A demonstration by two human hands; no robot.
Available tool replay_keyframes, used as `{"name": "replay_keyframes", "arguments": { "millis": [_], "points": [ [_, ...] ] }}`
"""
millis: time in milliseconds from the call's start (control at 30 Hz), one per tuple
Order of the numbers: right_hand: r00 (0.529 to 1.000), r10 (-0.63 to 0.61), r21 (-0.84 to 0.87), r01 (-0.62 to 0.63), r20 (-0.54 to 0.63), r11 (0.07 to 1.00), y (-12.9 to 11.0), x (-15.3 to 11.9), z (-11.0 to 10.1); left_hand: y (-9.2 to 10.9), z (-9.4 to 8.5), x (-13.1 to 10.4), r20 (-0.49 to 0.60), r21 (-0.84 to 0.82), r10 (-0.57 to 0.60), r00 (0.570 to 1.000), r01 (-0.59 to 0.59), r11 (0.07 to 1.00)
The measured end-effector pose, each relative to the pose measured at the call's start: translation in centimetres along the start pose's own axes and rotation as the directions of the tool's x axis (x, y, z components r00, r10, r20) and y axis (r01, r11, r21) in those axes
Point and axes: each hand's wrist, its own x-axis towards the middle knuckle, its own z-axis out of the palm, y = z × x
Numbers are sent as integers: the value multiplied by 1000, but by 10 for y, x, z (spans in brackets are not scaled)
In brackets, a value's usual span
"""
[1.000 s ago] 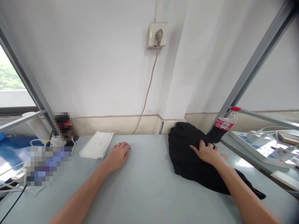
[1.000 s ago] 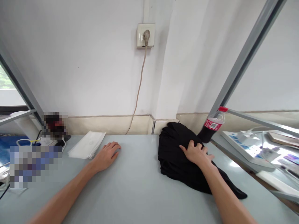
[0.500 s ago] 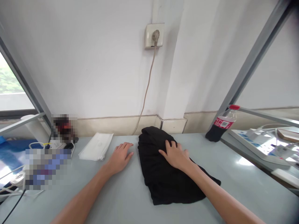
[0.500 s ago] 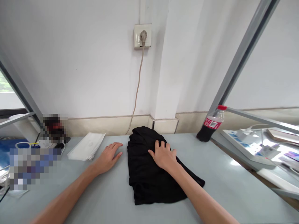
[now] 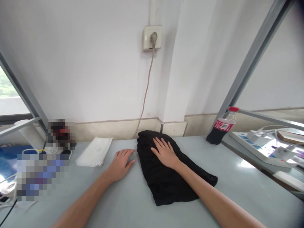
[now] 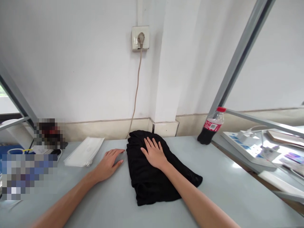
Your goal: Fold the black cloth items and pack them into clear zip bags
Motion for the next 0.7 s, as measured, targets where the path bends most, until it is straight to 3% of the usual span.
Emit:
{"name": "replay_keyframes", "arguments": {
  "millis": [167,333,500,700],
  "points": [
    [999,-10,-16,9,-34,1000,20,-9,-5,-2,1,-2,5,17,6,1000,-6,1000],
    [998,-33,-32,31,-49,999,57,-24,-13,-3,0,-3,23,22,19,1000,-19,1000],
    [994,71,-44,-75,-84,996,96,-30,-17,-2,-4,-3,35,14,30,999,-31,999],
    [964,197,-29,-205,-180,978,115,-20,-21,-3,-6,-3,31,30,35,999,-36,999]
  ]
}}
